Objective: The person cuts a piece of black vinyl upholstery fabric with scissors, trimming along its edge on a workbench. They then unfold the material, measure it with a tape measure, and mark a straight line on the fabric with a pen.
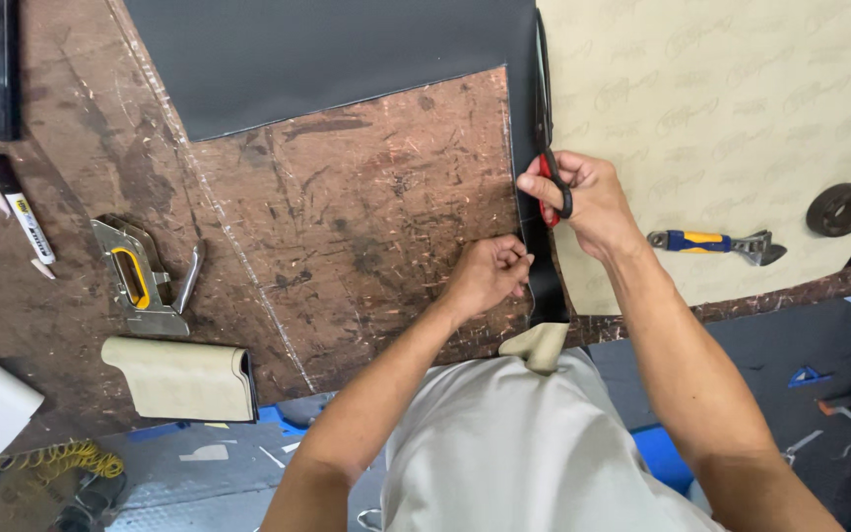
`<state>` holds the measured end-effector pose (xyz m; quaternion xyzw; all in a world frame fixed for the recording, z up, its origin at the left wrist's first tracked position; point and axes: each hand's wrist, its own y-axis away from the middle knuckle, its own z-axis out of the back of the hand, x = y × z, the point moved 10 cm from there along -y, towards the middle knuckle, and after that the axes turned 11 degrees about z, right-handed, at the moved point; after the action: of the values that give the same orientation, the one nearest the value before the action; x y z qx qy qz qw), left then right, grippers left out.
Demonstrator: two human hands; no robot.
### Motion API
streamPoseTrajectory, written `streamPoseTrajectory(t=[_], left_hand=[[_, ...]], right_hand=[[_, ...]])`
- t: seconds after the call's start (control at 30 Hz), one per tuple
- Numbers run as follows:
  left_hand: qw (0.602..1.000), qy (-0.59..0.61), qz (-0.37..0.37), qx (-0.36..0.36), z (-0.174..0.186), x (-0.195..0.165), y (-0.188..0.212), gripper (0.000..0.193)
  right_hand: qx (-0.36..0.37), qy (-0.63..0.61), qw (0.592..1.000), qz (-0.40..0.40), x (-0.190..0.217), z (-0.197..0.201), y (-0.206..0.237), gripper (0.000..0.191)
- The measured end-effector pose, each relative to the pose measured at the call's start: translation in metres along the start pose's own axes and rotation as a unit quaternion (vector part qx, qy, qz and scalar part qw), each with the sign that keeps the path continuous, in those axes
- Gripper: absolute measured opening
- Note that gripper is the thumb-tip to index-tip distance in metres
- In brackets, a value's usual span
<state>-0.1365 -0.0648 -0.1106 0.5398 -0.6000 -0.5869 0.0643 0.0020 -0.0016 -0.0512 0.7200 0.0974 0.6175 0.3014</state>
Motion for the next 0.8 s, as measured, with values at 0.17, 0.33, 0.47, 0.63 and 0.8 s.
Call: streamPoseTrajectory(t=[0.17, 0.33, 0.47, 0.63, 0.8], left_hand=[[1.000, -0.007, 0.014, 0.003, -0.002, -0.001, 0.001, 0.014], [1.000, -0.014, 0.014, 0.016, -0.005, -0.002, 0.002, 0.014], [1.000, -0.003, 0.015, 0.009, -0.006, 0.001, 0.000, 0.015], [1.000, -0.010, 0.007, 0.007, -0.006, 0.003, -0.001, 0.014], [1.000, -0.003, -0.008, 0.006, -0.007, -0.002, 0.001, 0.016]], right_hand=[[0.006, 0.010, 1.000, 0.017, 0.017, -0.002, -0.031, 0.021], [-0.007, 0.026, 0.999, 0.018, 0.029, -0.002, -0.046, 0.023], [-0.003, 0.024, 1.000, 0.019, 0.035, -0.005, -0.049, 0.023], [0.007, 0.022, 0.999, 0.044, 0.052, -0.008, -0.074, 0.024], [-0.004, 0.021, 0.998, 0.052, 0.059, -0.010, -0.082, 0.025]])
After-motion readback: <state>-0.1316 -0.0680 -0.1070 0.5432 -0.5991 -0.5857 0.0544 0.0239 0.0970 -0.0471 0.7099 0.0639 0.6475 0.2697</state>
